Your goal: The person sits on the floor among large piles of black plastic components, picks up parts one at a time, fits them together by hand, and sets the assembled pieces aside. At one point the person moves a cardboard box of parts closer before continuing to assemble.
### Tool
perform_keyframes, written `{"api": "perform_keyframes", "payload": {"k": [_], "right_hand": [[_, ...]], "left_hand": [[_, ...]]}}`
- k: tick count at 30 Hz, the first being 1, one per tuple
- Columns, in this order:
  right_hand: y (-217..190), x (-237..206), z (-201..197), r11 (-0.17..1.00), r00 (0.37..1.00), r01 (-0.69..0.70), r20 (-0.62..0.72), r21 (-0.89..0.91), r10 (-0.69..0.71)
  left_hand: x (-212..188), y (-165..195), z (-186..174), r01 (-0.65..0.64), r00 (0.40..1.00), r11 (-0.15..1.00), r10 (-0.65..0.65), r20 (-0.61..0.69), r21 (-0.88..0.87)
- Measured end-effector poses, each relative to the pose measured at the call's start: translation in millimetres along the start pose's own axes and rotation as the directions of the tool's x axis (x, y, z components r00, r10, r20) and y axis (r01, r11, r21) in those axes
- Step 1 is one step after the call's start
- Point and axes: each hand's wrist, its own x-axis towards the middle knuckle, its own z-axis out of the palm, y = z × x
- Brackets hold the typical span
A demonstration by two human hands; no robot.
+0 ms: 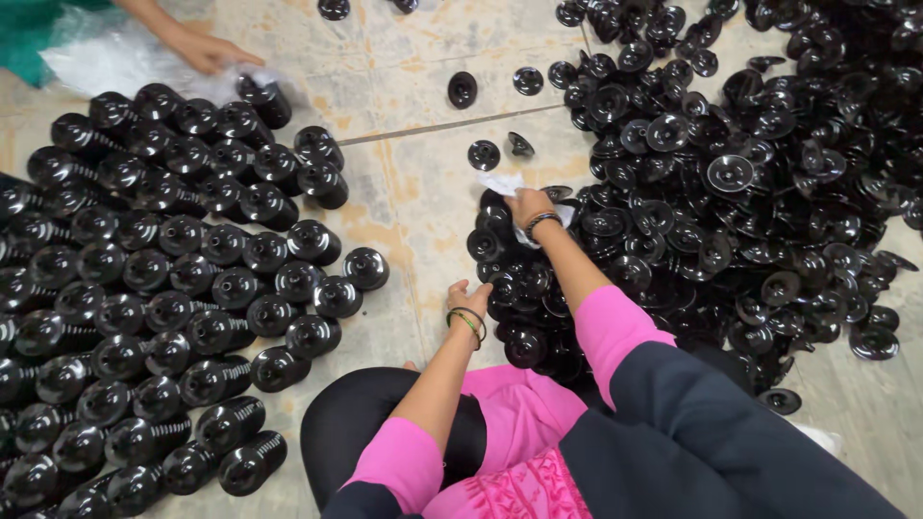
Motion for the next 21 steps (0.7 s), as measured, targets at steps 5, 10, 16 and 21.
{"api": "perform_keyframes", "payload": {"k": [5, 10, 16, 21], "right_hand": [[1, 2, -2, 0.995, 0.992, -0.029, -0.119, 0.095, 0.04], [-35, 10, 10, 0.984, 0.861, 0.159, -0.499, 0.082, -0.097], [-158, 3, 59, 0.832, 0.951, 0.287, -0.035, 0.475, -0.308], [-251, -9, 56, 0.627, 0.764, 0.617, -0.171, 0.476, -0.622]], "left_hand": [[-5, 3, -3, 0.01, 1.0, 1.0, -0.01, 0.008, -0.018], [-7, 2, 1, 0.038, 0.999, 0.999, -0.038, 0.029, -0.023], [-2, -4, 4, -0.093, 0.995, 0.994, 0.095, -0.027, 0.059], [-8, -10, -4, -0.048, 0.998, 0.998, 0.047, 0.042, 0.029]]}}
